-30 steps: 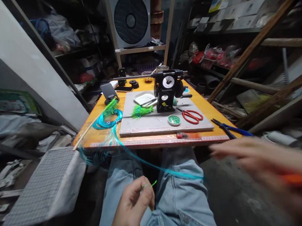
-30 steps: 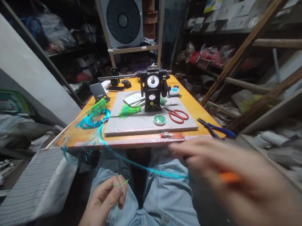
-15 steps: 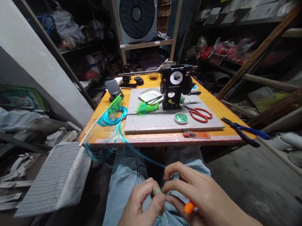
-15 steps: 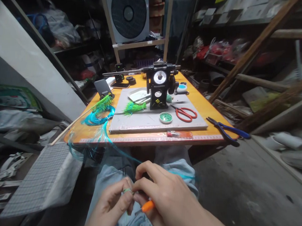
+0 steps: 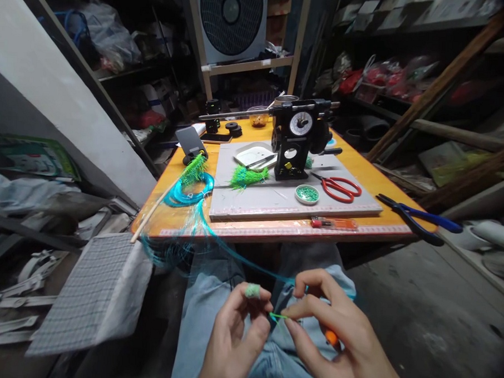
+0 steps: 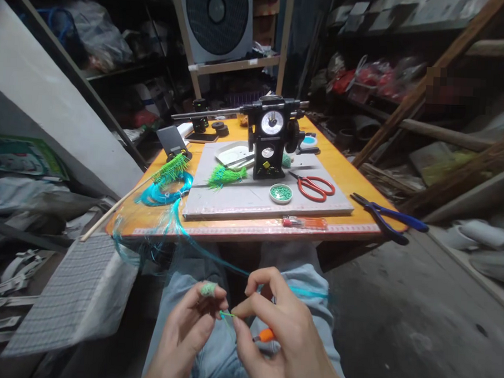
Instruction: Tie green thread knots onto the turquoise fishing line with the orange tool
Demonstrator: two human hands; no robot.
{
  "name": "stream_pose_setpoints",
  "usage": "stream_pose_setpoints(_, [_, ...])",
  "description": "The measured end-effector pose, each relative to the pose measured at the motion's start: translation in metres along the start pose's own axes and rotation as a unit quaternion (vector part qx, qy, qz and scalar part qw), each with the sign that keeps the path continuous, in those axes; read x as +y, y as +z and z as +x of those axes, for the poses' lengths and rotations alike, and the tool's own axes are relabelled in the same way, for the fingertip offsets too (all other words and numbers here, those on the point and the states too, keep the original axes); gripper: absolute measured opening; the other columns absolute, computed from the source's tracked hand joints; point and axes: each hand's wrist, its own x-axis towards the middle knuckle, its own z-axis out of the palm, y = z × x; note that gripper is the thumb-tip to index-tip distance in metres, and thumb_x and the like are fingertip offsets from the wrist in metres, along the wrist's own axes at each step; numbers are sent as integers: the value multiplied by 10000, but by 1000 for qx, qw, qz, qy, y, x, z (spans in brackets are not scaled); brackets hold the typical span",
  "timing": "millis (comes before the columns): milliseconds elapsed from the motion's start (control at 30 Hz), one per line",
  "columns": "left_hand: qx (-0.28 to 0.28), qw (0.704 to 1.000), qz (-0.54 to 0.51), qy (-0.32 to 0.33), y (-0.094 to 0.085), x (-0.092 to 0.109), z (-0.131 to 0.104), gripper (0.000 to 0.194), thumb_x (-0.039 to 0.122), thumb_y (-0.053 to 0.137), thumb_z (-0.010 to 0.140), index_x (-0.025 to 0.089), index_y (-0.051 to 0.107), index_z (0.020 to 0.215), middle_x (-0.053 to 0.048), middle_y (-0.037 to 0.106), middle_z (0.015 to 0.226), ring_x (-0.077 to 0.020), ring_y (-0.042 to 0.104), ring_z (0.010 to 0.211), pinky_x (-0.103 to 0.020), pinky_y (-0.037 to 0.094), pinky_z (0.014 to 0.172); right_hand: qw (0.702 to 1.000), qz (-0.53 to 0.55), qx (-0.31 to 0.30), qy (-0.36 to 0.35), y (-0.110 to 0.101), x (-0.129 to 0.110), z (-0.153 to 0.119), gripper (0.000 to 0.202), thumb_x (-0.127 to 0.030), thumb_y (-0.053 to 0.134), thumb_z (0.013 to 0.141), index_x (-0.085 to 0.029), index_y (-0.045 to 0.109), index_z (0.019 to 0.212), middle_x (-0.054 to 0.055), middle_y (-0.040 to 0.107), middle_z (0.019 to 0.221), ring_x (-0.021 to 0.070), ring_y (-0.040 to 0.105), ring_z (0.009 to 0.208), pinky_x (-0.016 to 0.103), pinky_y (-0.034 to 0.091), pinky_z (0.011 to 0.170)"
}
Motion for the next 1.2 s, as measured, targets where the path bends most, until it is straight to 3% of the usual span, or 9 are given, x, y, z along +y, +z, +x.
stream_pose_setpoints(167, [-5,999,17,49,2,-9,2,188,322,673,827,172,613,730,-12,544,713,-150,491,678,-243,395,639,1000,19,-23,4,1,-2,3,143,-89,542,805,-204,600,867,66,474,951,163,604,808,189,522,533])
stream_pose_setpoints(267, [12,996,54,73,-1,-13,3,121,241,664,813,178,609,726,-14,551,714,-162,493,682,-257,394,645,999,12,-38,4,-2,-4,9,161,-103,543,813,-192,584,940,73,503,958,177,605,840,237,545,630])
stream_pose_setpoints(367, [15,992,84,91,-2,-14,3,78,152,631,793,185,603,729,-9,549,718,-165,495,684,-262,392,645,999,6,-49,-13,-3,-3,12,130,-101,522,830,-193,585,897,65,521,929,188,590,842,297,525,703])
stream_pose_setpoints(567, [23,984,135,113,-3,-14,5,125,81,588,752,201,575,718,3,545,717,-161,495,671,-269,394,641,998,-13,-59,-9,3,-4,10,173,-55,501,814,-191,591,872,71,515,932,207,556,849,332,484,715])
stream_pose_setpoints(733, [34,977,167,125,-3,-10,3,133,78,604,748,207,607,714,5,570,713,-160,513,668,-270,403,638,999,1,-51,-7,7,-4,8,168,-79,458,866,-196,579,877,71,520,922,208,552,840,336,475,718])
stream_pose_setpoints(900, [74,981,162,77,-8,-7,-2,167,112,675,721,226,700,840,5,635,719,-164,557,695,-261,431,680,998,17,-60,28,9,-3,7,134,-126,457,899,-203,565,876,62,517,929,200,567,845,326,478,728])
stream_pose_setpoints(1033, [66,975,188,100,-12,-11,-2,138,85,604,724,211,596,667,17,566,661,-153,521,643,-259,410,631,996,27,-76,28,15,-2,7,142,-109,451,888,-197,560,867,62,517,924,201,567,841,329,479,727])
stream_pose_setpoints(1200, [67,965,221,120,-12,-13,0,128,105,565,729,208,544,657,23,491,637,-150,494,609,-267,399,611,996,42,-78,27,21,-2,5,131,-109,484,872,-200,571,908,66,531,937,203,574,854,326,493,732])
